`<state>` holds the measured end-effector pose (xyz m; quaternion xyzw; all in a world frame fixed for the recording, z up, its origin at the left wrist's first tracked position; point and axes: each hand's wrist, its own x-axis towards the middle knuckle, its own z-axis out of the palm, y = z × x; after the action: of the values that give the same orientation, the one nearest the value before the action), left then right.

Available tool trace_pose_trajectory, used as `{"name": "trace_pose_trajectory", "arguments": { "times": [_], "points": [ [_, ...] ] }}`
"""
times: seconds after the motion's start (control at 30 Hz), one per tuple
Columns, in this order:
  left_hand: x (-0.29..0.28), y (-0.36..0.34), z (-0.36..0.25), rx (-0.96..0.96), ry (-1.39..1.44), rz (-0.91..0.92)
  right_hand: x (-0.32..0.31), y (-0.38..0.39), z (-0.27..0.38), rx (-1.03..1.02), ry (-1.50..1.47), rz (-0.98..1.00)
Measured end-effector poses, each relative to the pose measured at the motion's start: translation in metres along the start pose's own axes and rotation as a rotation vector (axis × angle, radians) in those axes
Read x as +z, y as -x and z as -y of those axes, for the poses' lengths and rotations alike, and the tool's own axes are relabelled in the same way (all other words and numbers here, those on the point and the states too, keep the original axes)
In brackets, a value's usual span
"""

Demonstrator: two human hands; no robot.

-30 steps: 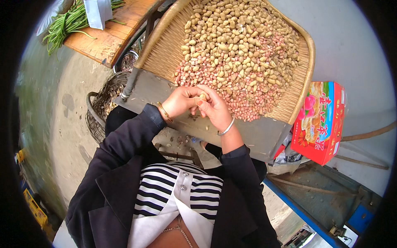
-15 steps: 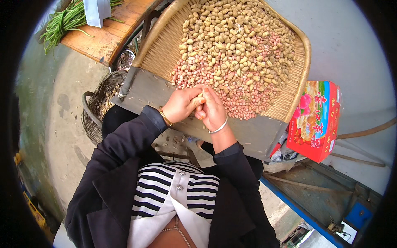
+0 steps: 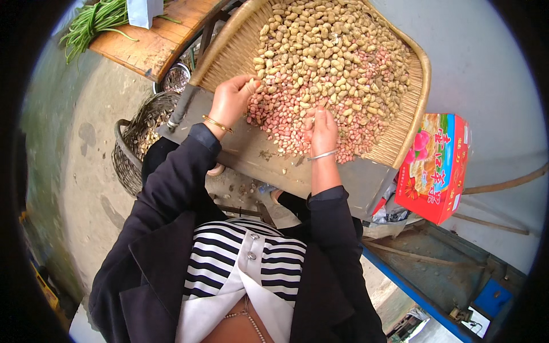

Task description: The person sits and shells peanuts by hand, picking them from a large woven tray and placing the shelled kernels into a smaller basket. The person repeatedly picks, cracks, and discards the shells while sorting the peanuts.

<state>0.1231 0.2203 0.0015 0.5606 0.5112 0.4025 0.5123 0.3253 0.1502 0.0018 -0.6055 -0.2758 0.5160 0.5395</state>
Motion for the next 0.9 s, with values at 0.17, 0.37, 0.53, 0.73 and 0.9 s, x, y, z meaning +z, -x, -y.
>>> {"name": "trace_pose_trajectory", "arguments": {
  "times": [0.17,0.37,0.53,0.73,0.9],
  "points": [
    [0.014,0.034,-0.006,-0.742,1.169,0.300,0.049,0.016,0.026,-0.142,0.472,0.351],
    [0.016,0.027,0.015,-0.592,1.106,0.288,0.052,-0.049,-0.009,-0.880,1.244,0.179],
    [0.015,0.022,0.017,-0.525,0.911,0.150,0.056,-0.039,0.000,-0.427,0.957,0.273],
    [0.009,0.022,0.001,0.127,0.295,0.220,0.048,-0.008,0.028,0.145,0.223,0.513],
    [0.008,0.026,-0.010,0.089,0.198,0.363,0.042,0.004,0.018,0.124,0.149,0.413]
  ]
}}
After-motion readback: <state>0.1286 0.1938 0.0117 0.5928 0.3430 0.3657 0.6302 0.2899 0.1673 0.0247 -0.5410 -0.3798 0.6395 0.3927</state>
